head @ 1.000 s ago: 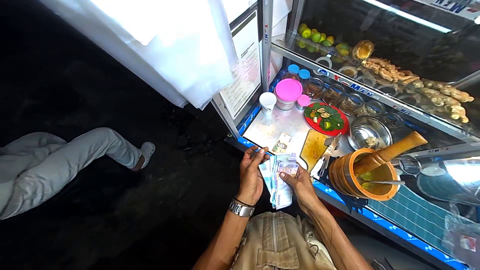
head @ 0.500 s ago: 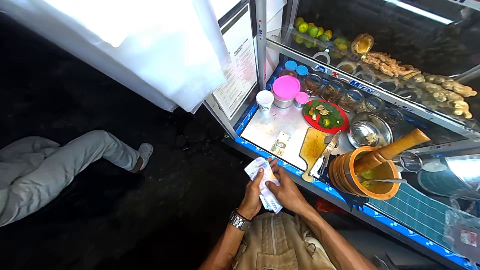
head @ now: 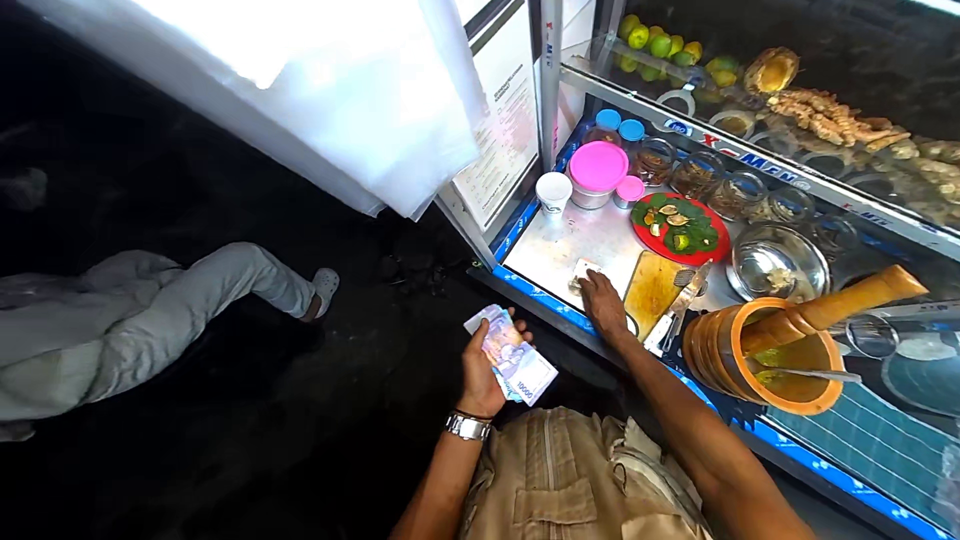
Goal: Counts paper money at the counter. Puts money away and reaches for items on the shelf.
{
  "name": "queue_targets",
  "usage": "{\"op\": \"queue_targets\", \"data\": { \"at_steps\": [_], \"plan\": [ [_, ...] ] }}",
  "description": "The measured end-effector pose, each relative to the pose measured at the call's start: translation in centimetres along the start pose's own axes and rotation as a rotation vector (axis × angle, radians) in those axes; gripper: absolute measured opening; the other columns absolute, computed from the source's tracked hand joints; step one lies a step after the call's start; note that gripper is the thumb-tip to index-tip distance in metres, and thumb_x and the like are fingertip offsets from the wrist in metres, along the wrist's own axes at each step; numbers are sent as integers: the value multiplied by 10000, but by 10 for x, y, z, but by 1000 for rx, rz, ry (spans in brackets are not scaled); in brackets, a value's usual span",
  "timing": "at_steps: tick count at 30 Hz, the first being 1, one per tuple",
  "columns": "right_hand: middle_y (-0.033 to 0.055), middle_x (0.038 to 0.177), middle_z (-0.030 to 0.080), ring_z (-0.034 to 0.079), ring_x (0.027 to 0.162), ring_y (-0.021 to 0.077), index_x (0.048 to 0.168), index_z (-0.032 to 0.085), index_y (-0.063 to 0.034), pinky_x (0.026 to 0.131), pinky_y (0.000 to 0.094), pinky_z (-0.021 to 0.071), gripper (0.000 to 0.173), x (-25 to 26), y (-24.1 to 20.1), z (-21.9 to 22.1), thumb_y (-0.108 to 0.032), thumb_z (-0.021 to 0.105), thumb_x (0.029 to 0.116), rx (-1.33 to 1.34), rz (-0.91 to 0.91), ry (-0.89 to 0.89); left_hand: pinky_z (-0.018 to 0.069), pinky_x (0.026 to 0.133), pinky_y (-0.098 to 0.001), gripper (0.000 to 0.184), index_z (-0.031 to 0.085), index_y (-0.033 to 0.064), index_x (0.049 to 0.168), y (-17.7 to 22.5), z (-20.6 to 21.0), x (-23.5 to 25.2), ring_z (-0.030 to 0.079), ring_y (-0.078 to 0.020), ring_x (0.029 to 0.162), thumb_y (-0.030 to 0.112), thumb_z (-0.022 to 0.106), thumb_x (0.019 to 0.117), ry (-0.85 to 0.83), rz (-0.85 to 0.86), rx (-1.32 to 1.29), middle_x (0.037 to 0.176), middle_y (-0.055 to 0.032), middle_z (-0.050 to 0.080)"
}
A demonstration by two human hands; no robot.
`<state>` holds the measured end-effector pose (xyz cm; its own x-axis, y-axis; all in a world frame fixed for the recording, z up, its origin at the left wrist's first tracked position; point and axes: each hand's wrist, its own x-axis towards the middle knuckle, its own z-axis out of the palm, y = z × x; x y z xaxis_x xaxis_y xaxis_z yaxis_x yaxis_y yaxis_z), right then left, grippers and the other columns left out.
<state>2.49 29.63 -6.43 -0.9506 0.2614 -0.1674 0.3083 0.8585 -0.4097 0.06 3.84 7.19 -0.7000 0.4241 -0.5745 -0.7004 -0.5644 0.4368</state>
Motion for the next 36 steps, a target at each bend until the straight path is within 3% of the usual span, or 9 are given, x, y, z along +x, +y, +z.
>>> {"op": "queue_targets", "data": {
  "at_steps": [5, 9, 13, 17, 19, 22, 28, 33, 36],
  "plan": [
    [149, 1335, 663, 659, 1202, 270, 1287, 675, -13, 1036, 429, 524, 354, -1, -23, -25, -213, 485, 1065, 350, 123, 206, 624, 802, -442, 586, 516, 25, 1384, -11, -1, 6, 734, -292, 901, 427, 191, 1107, 14, -29, -11, 1028, -178, 713],
    [115, 1354, 667, 622, 1282, 213, 1255, 694, -16, 1093, 399, 519, 322, -52, -85, -84, -139, 473, 1056, 618, -283, 251, 633, 780, -427, 591, 539, 19, 1353, -20, 2, 13, 741, -289, 897, 433, 193, 1112, 41, -51, -2, 1025, -187, 721],
    [37, 1385, 660, 506, 1420, 244, 1191, 727, -123, 1205, 434, 396, 322, -91, -111, -91, -125, 464, 1006, 331, -551, 75, 625, 808, -399, 644, 611, 102, 1241, -28, 14, 11, 730, -211, 962, 489, 118, 1091, -14, -36, -11, 1052, -108, 742],
    [-29, 1459, 609, 363, 1514, 279, 1234, 730, -203, 1253, 533, 251, 406, -99, -108, -81, -180, 464, 927, 234, -454, -73, 615, 854, -426, 731, 588, 62, 1324, -24, 27, 9, 720, -247, 1021, 589, 146, 1075, 30, -1, 43, 1137, -154, 722],
    [-53, 1414, 640, 377, 1504, 261, 1162, 765, -223, 1254, 527, 245, 348, -99, -109, -83, -292, 473, 987, 313, -365, -58, 606, 906, -430, 697, 543, 56, 1375, -25, 22, 2, 707, -254, 1079, 565, 166, 1084, -20, 34, 58, 1194, -161, 706],
    [-45, 1325, 679, 429, 1450, 234, 1045, 794, -206, 1204, 438, 345, 321, -96, -115, -84, -467, 618, 983, 402, -205, 13, 600, 919, -412, 440, 529, 52, 1349, -28, 18, -6, 709, -226, 1070, 295, 318, 1050, -72, 1, 77, 1176, -140, 713],
    [54, 1366, 625, 518, 1317, 297, 1429, 597, -182, 1048, 476, 458, 571, -96, -133, -95, -340, 690, 888, 315, -73, 33, 599, 907, -377, 365, 522, -1, 1353, -33, 33, -6, 714, -217, 1040, 218, 355, 1114, 116, -25, 275, 1148, -159, 712],
    [104, 1232, 605, 602, 1087, 224, 1400, 598, -113, 919, 372, 535, 613, -93, -135, -106, -296, 785, 845, 581, 97, 62, 639, 800, -368, 300, 522, -38, 1310, -35, 39, -9, 748, -216, 885, 140, 518, 1069, 119, 96, 413, 1006, -157, 739],
    [68, 1066, 702, 694, 892, 121, 1216, 695, -62, 801, 286, 600, 390, -94, -128, -105, -206, 796, 868, 872, 167, 9, 645, 798, -394, 348, 535, -59, 1300, -33, 40, -8, 747, -246, 877, 85, 636, 999, 116, 158, 427, 1013, -184, 732]
  ]
}}
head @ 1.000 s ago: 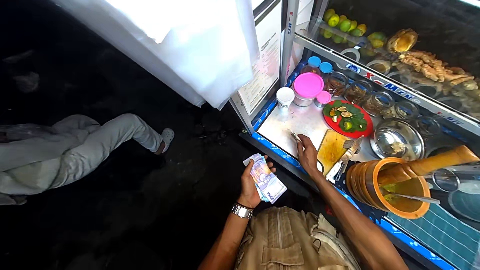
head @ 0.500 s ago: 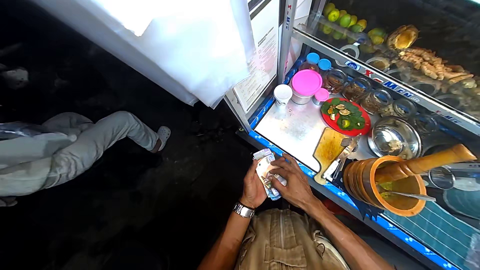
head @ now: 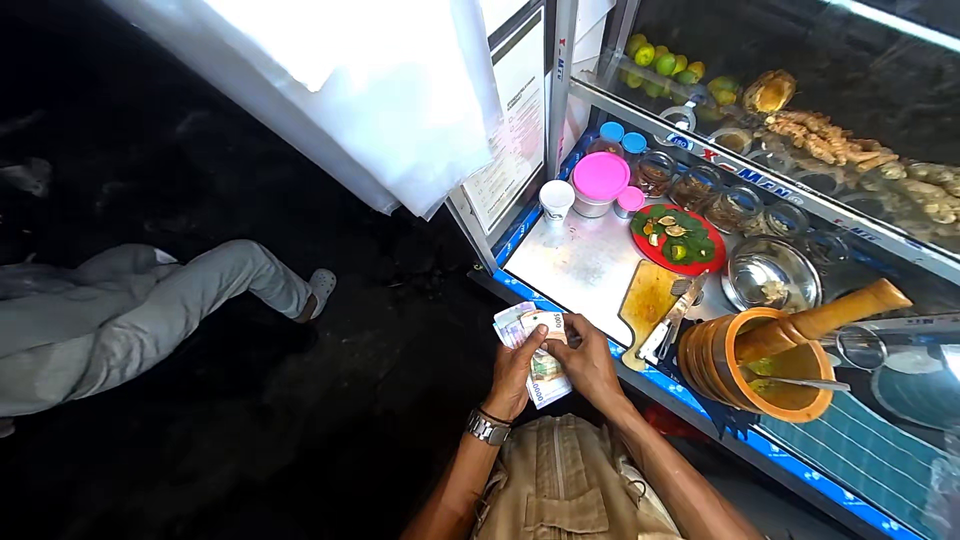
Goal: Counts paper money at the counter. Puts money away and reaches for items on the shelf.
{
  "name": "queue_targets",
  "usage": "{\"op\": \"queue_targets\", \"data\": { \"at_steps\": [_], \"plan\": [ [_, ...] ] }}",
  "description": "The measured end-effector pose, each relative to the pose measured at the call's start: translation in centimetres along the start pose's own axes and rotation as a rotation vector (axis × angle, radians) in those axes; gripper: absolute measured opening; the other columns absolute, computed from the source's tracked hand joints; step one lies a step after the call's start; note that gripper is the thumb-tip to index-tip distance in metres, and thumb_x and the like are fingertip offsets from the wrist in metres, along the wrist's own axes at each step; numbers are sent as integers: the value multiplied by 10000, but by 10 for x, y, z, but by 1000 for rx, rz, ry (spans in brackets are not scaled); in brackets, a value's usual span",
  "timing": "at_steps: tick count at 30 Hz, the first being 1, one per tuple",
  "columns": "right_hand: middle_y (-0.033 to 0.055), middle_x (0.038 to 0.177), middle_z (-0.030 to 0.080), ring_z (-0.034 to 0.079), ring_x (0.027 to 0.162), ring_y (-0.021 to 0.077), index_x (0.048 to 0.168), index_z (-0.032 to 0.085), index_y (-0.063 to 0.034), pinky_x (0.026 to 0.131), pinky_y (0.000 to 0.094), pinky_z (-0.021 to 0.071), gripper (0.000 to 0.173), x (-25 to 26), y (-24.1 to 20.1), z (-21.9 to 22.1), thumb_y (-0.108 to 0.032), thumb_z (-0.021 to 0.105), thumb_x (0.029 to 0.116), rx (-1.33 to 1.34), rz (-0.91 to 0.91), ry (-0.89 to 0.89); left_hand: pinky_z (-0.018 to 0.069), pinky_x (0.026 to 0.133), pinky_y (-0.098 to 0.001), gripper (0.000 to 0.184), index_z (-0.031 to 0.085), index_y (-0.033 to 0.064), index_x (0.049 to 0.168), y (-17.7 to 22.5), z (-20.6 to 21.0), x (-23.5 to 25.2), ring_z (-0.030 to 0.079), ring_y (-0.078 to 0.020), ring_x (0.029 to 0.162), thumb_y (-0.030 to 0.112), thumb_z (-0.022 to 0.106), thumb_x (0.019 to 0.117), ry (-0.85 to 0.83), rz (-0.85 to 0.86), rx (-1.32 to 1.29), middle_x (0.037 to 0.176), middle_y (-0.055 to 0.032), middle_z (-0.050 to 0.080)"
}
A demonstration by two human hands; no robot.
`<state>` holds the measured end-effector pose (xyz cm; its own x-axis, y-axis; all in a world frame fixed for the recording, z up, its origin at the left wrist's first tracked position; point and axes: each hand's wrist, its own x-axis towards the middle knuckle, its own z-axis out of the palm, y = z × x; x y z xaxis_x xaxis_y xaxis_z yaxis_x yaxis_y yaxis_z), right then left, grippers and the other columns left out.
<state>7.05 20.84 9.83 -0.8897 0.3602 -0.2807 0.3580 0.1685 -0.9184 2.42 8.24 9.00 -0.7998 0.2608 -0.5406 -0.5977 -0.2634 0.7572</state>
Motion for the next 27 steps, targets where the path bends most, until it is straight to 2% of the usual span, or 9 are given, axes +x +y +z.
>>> {"op": "queue_targets", "data": {
  "at_steps": [5, 9, 11, 12, 15, 18, 21, 24, 27],
  "plan": [
    [47, 925, 763, 721, 828, 105, 963, 786, -41, 784, 292, 610, 127, -6, 5, 1, -142, 709, 963, 247, -6, 217, 640, 836, -374, 285, 558, -59, 1274, 4, 4, -7, 745, -214, 921, 88, 586, 1030, -28, 49, 68, 1046, -155, 734],
    [131, 924, 724, 709, 734, 148, 1164, 620, 72, 663, 298, 623, 187, -1, -10, -16, -54, 537, 1054, 737, 67, 344, 637, 823, -369, 273, 553, -65, 1273, 5, 3, -8, 752, -239, 910, 114, 471, 1083, -65, 0, -6, 1026, -177, 745],
    [84, 832, 670, 534, 541, 55, 1159, 576, 29, 463, 186, 438, 150, -2, -20, -29, -58, 489, 1072, 851, 81, 284, 631, 813, -366, 341, 523, -64, 1299, 2, -2, -7, 750, -253, 913, 128, 332, 1092, -121, -32, -86, 1043, -195, 739],
    [78, 819, 671, 519, 530, 50, 1147, 594, 37, 455, 181, 420, 163, -5, -23, -33, -62, 488, 1072, 809, 64, 236, 632, 797, -361, 350, 512, -56, 1301, 2, -2, -8, 751, -248, 904, 124, 309, 1080, -119, -38, -92, 1039, -192, 741],
    [105, 908, 748, 721, 761, 142, 1133, 678, 48, 705, 301, 618, 198, -19, -22, -32, -95, 582, 1036, 517, 31, 118, 651, 782, -364, 250, 545, -55, 1267, 3, 5, -10, 757, -221, 869, 79, 513, 1058, -34, 9, 22, 1003, -159, 746],
    [121, 1201, 643, 693, 981, 174, 1115, 727, -14, 816, 316, 630, 216, -33, -16, -19, -161, 701, 959, 334, 66, 95, 656, 773, -390, 280, 588, -84, 1219, -1, 8, -7, 760, -240, 838, -1, 647, 959, 8, 108, 58, 977, -176, 753],
    [156, 1011, 742, 751, 823, 216, 1130, 633, 33, 722, 350, 649, 261, -34, -10, -5, -49, 752, 912, 444, 145, 201, 652, 783, -378, 309, 601, -76, 1221, -5, 10, -6, 757, -231, 857, 18, 683, 937, 34, 131, 79, 983, -172, 752],
    [165, 1052, 734, 751, 854, 210, 1349, 526, 47, 753, 346, 648, 428, -31, -11, -10, 24, 672, 947, 558, 148, 268, 644, 795, -362, 292, 554, -45, 1271, -5, 9, -10, 750, -197, 884, 139, 492, 1052, 21, 68, 45, 1010, -146, 741],
    [176, 962, 746, 748, 810, 215, 1194, 636, 89, 748, 364, 648, 221, -29, -11, -26, 9, 620, 989, 692, 127, 236, 643, 777, -346, 205, 576, -57, 1202, -4, 5, -9, 749, -187, 844, 56, 545, 1034, 34, 96, 49, 956, -132, 747]
  ]
}}
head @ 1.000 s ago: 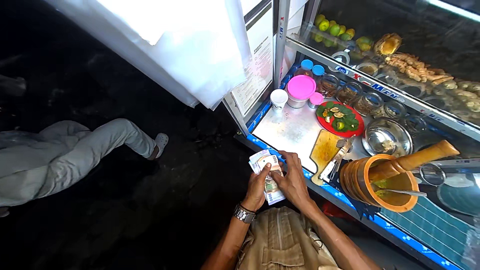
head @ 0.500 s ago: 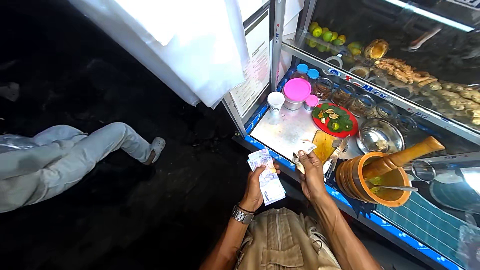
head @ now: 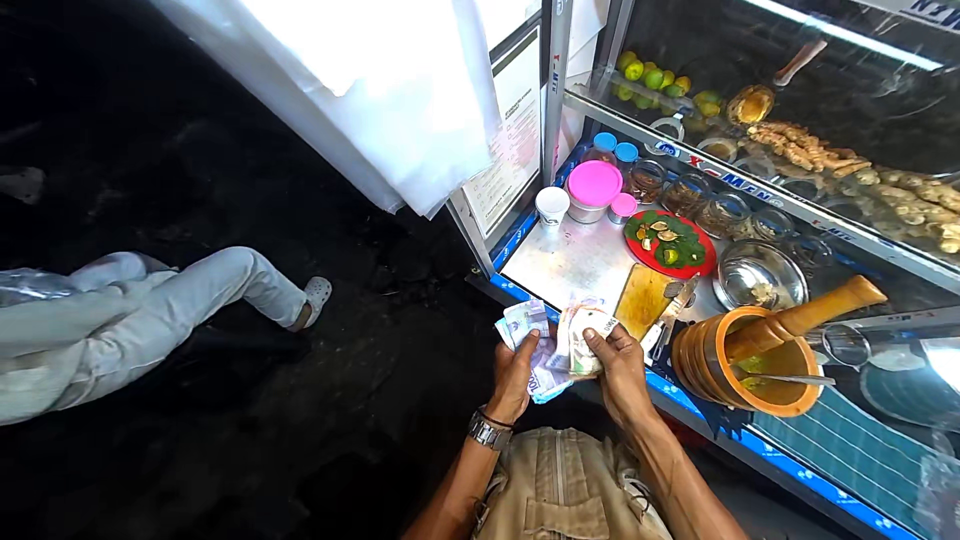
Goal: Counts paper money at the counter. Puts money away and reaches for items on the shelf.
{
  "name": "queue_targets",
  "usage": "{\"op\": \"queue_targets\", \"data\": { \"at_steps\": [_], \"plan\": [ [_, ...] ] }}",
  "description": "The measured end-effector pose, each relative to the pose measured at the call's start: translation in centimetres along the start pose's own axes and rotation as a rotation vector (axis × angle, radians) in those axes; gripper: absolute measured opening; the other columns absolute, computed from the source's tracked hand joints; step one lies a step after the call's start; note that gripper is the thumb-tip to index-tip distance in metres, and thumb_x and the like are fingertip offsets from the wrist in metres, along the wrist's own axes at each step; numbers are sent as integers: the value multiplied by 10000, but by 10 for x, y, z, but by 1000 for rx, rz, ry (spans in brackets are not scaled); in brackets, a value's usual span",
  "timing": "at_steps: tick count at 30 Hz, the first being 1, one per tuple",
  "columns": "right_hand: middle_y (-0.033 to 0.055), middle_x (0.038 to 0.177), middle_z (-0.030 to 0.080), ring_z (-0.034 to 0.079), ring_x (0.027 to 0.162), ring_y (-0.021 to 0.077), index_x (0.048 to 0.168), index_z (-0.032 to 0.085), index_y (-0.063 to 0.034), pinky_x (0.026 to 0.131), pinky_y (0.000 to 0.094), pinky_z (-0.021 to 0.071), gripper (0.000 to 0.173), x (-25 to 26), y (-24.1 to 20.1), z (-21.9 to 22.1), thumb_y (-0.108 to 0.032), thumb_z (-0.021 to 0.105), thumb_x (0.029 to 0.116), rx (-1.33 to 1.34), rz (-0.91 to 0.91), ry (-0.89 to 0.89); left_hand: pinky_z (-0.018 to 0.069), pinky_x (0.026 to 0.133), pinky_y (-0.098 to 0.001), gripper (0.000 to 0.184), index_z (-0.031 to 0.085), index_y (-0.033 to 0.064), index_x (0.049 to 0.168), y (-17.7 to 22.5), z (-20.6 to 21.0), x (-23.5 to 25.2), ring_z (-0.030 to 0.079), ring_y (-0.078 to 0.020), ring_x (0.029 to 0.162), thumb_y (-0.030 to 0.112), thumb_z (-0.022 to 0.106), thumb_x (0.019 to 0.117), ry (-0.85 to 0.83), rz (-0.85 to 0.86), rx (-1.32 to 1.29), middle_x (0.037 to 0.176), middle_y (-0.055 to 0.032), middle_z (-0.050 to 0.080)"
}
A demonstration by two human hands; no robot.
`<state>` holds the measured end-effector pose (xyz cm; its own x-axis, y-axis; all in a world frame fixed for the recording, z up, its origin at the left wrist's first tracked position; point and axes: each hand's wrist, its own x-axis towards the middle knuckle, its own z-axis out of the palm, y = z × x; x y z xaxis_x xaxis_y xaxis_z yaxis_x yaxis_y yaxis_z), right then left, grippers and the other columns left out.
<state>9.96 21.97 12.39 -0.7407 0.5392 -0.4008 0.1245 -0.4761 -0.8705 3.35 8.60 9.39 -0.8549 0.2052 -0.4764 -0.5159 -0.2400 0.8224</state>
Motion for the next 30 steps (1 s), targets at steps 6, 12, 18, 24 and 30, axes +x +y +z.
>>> {"op": "queue_targets", "data": {
  "at_steps": [6, 12, 18, 24, 30],
  "plan": [
    [154, 968, 754, 750, 826, 203, 1185, 657, 65, 771, 354, 644, 230, 1, 9, 5, -54, 653, 988, -146, 57, -81, 650, 796, -363, 323, 619, -73, 1189, -3, 8, 1, 756, -206, 857, -14, 727, 890, -16, 62, 44, 968, -149, 758],
    [192, 1051, 725, 744, 883, 221, 1339, 502, 97, 809, 364, 639, 354, 3, -4, 0, 27, 571, 999, 22, -18, -92, 634, 830, -369, 302, 519, -38, 1308, 3, -3, 0, 743, -198, 929, 129, 414, 1080, 8, -48, -54, 1046, -145, 739],
    [132, 1155, 723, 740, 958, 170, 1407, 540, 1, 860, 336, 629, 433, 3, 4, 6, -62, 626, 988, -380, -16, -185, 625, 845, -331, 356, 536, -11, 1269, 8, 2, -9, 736, -144, 933, 146, 295, 1061, -167, -65, -1, 1023, -92, 745],
    [171, 1348, 586, 634, 1157, 215, 1545, 451, -57, 985, 390, 549, 594, 2, 17, 9, -179, 613, 986, -759, -186, -160, 613, 912, -364, 523, 489, -45, 1357, -4, 5, -16, 727, -187, 1007, 341, 552, 1010, -276, -60, 21, 1115, -138, 725],
    [132, 1441, 527, 572, 1272, 185, 1551, 432, -72, 1054, 363, 522, 616, -3, 19, 4, -252, 611, 990, -706, -272, -299, 572, 977, -349, 435, 549, -4, 1412, 2, 12, -14, 689, -196, 1127, 247, 341, 1123, -156, -1, 8, 1263, -140, 698]
  ]
}}
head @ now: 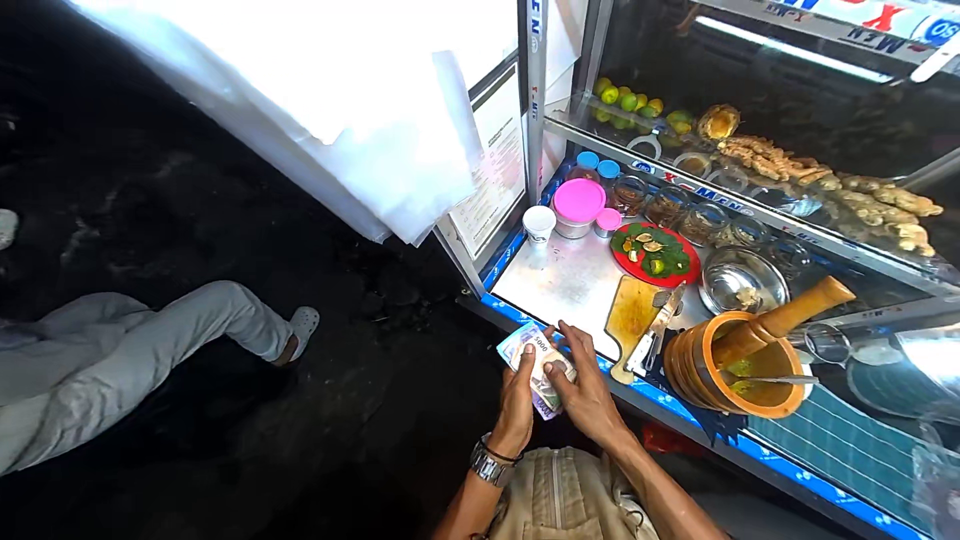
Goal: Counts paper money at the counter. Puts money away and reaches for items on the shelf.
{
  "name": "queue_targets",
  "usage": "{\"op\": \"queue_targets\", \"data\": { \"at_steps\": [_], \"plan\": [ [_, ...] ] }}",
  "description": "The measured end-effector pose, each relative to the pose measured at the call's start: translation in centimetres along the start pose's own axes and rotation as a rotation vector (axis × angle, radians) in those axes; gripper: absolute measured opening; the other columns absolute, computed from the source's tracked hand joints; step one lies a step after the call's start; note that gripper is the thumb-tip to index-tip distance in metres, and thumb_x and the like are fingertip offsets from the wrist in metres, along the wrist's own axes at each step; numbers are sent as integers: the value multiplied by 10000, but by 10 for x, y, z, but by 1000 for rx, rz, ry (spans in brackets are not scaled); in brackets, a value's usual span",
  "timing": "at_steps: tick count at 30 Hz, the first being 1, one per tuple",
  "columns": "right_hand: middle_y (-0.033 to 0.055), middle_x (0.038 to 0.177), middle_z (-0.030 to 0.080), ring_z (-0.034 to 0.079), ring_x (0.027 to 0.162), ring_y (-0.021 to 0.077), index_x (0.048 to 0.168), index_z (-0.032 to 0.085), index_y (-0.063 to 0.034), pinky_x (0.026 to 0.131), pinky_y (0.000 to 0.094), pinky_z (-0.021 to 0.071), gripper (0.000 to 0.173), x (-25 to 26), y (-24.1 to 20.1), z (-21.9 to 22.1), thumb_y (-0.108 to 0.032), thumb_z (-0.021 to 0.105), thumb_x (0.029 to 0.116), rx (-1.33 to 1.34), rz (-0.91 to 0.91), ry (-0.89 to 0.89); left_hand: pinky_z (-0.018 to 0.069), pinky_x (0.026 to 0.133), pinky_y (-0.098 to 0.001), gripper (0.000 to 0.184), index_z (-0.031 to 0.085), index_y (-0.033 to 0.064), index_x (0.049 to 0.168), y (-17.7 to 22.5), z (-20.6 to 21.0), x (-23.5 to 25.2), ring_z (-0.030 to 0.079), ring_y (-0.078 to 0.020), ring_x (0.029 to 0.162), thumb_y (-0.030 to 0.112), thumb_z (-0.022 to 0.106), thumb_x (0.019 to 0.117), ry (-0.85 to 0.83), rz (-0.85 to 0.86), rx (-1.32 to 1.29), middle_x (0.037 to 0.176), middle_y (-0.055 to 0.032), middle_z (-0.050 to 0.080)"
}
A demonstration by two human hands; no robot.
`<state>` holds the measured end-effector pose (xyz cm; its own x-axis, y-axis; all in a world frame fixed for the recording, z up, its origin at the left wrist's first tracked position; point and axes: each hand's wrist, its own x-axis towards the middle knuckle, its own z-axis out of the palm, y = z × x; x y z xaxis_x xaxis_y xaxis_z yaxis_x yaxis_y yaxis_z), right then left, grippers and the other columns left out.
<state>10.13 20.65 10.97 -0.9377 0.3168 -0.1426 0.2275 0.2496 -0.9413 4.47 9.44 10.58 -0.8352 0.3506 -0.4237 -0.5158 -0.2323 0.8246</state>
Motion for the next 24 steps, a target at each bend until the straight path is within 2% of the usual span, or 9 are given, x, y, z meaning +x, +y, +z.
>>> {"op": "queue_targets", "data": {
  "at_steps": [4, 6, 8, 10, 12, 16, 18, 20, 24],
  "plan": [
    [75, 1007, 754, 736, 876, 127, 1206, 673, -8, 834, 335, 622, 263, -1, -7, -12, -192, 620, 1025, 320, 190, -247, 544, 1022, -353, 480, 509, -4, 1459, 6, -7, 2, 651, -215, 1200, 256, 289, 1120, -197, 52, -7, 1345, -145, 654],
    [54, 858, 741, 700, 700, 105, 1115, 697, 0, 667, 282, 603, 233, -8, -6, -13, -198, 600, 1040, 388, 267, -282, 579, 983, -419, 469, 542, -53, 1297, 16, -8, 6, 708, -289, 1116, 251, 227, 1127, -220, 35, -100, 1181, -208, 722],
    [21, 745, 714, 648, 584, 74, 1055, 688, -1, 574, 243, 558, 240, -22, -5, -14, -204, 561, 1061, 361, 297, -310, 623, 873, -385, 439, 544, -2, 1210, 27, -6, 7, 748, -243, 949, 261, 202, 1132, -163, -12, -203, 977, -147, 745],
    [-3, 798, 728, 652, 632, 53, 1039, 699, -20, 626, 235, 560, 260, -32, -1, -20, -214, 530, 1074, 220, 261, -385, 631, 776, -338, 423, 549, 19, 1205, 31, -6, 10, 724, -181, 795, 252, 203, 1130, -103, -33, -260, 835, -72, 691],
    [30, 983, 742, 692, 817, 90, 1163, 703, -42, 778, 294, 581, 272, -35, 4, -35, -261, 596, 1042, 97, 240, -413, 629, 748, -330, 416, 552, 22, 1201, 28, -7, 12, 712, -168, 752, 254, 214, 1133, -73, -41, -266, 802, -56, 676],
    [118, 1392, 579, 637, 1173, 189, 1462, 494, -57, 954, 363, 574, 619, -26, -1, -50, -343, 705, 956, 189, 159, -165, 617, 874, -367, 438, 555, -24, 1277, 21, -3, 7, 731, -223, 1018, 248, 241, 1136, -138, -63, -95, 1116, -153, 737],
    [137, 1323, 617, 661, 1114, 170, 1461, 469, -7, 929, 336, 581, 545, -18, -9, -40, -248, 641, 1003, 238, 60, -117, 576, 974, -380, 456, 528, -24, 1408, 16, 7, 2, 681, -232, 1141, 229, 269, 1130, -236, -70, -22, 1286, -164, 679],
    [177, 1318, 642, 657, 1163, 159, 1443, 489, 51, 1033, 334, 535, 461, -16, -16, -31, -153, 555, 1035, 224, 38, -77, 603, 929, -365, 399, 456, -13, 1444, 11, 21, -5, 705, -210, 1086, 186, 356, 1112, -209, -40, 48, 1251, -154, 687],
    [189, 1252, 650, 666, 1132, 176, 1429, 463, 25, 1018, 355, 539, 408, -17, -19, -29, -143, 507, 1060, 249, 121, 40, 575, 966, -330, 535, 201, 36, 1582, -1, 37, -12, 650, -156, 1149, 168, 373, 1093, -191, 53, 174, 1353, -136, 577]
  ]
}}
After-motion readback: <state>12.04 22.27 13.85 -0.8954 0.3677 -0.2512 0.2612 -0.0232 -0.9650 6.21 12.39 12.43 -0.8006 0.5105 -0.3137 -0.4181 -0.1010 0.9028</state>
